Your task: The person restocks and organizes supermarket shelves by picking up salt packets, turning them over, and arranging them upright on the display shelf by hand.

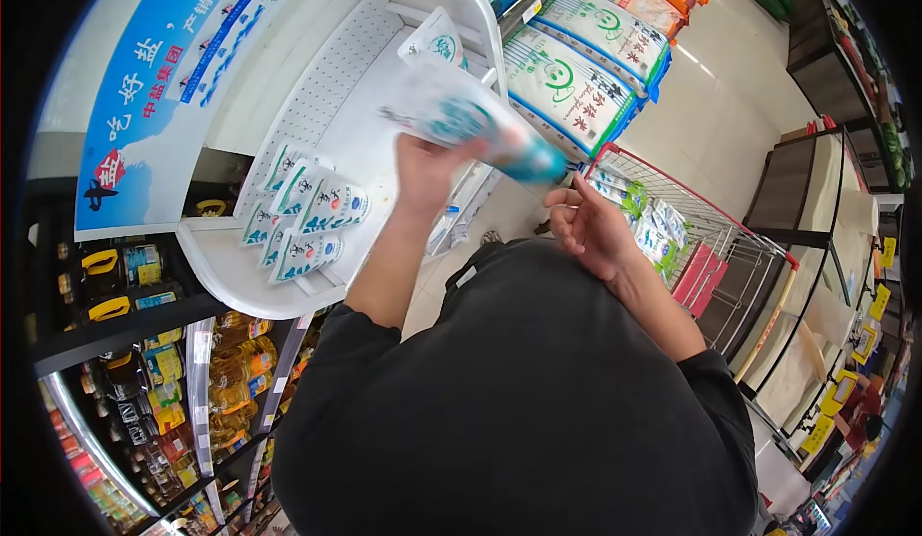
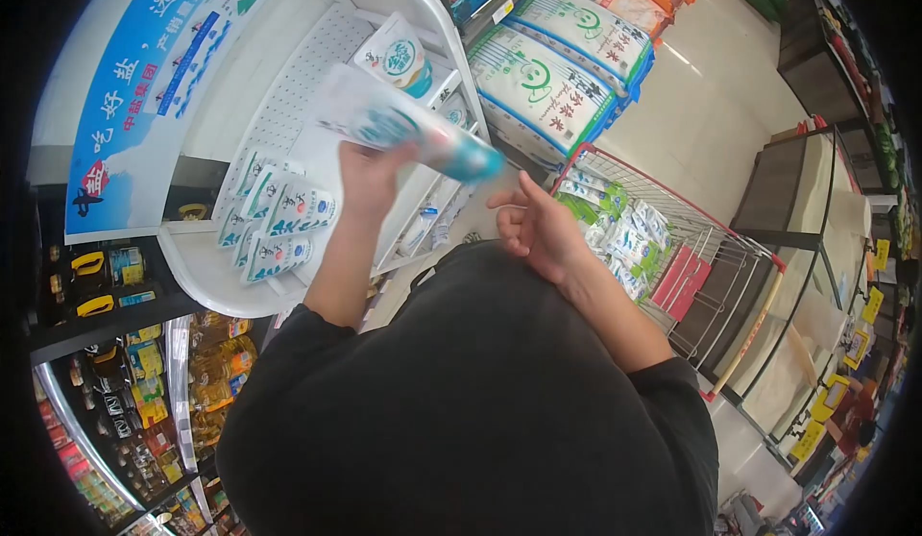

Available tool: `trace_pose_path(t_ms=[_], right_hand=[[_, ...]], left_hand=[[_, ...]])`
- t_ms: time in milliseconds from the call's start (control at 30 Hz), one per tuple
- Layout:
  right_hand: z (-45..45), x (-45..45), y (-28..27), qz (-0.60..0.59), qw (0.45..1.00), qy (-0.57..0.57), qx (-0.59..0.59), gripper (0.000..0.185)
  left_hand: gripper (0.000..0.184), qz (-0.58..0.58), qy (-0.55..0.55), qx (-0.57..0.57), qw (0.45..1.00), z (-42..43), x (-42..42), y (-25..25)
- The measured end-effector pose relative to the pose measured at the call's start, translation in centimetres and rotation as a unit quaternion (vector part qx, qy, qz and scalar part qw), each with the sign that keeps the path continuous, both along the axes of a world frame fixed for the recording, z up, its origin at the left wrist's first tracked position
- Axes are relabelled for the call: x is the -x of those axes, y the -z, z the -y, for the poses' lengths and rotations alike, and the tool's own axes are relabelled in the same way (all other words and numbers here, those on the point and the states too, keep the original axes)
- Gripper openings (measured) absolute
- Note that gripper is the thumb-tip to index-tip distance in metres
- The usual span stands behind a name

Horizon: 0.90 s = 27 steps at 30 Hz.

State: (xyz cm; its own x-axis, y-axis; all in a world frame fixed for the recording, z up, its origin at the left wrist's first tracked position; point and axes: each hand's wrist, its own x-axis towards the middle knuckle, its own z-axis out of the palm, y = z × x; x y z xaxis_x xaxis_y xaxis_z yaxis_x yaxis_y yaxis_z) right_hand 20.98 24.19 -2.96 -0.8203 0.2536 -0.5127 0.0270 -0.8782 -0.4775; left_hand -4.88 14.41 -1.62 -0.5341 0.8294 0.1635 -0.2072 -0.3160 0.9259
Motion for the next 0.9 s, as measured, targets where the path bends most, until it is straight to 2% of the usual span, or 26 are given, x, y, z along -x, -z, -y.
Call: trace_pose_path(t_ms=[33,100,133,200,233,300,400,467,533,667,900], right_hand=[[-0.2,-0.2,0.6,-0.002,1.000,0.000,0.000,0.055],[-0.5,-0.6,1.4,0.022,0.998,0.056,-0.012,0.049],[-0.6,-0.7,1.5,0.019,0.998,0.057,-0.012,0.049],[-0.7,-0.6,1.5,0.038,0.995,0.089,-0.001,0.044],[-0.8,-0.5,1.4,0.035,0.995,0.090,-0.002,0.044],[-0.7,-0.3,1.2,0.042,0.995,0.088,0.002,0.041],[-0.6,-0.2,1.2,0.023,0.998,0.056,-0.017,0.040],[-0.7,0.0,1.4,0.023,0.998,0.046,-0.025,0.040],[-0.7,0.1,1.3,0.023,0.998,0.038,-0.036,0.040],[-0.3,-0.4,0.8,0.042,0.997,0.052,-0.038,0.040],[-0.8,-2.2,1.8,0.043,0.992,0.114,-0.006,0.038]], left_hand=[[0.034,-0.014,-0.080,-0.008,0.997,0.0,1.4,0.1],[0.030,-0.071,-0.257,0.047,0.963,0.3,3.7,0.2],[0.030,-0.073,-0.257,0.046,0.963,0.7,5.2,0.9],[0.029,-0.180,-0.353,0.139,0.907,1.7,8.1,3.6],[0.029,-0.182,-0.353,0.136,0.907,1.8,9.1,4.4],[0.032,-0.294,-0.392,0.246,0.836,2.0,10.3,6.1],[0.032,-0.323,-0.416,0.228,0.819,-0.1,12.7,8.2],[0.033,-0.316,-0.419,0.263,0.810,-2.2,14.4,8.6],[0.035,-0.372,-0.412,0.266,0.788,-4.7,16.2,9.3],[0.035,-0.388,-0.417,0.237,0.787,-8.5,18.3,10.3],[0.034,-0.386,-0.357,0.311,0.791,-12.1,20.4,11.9]])
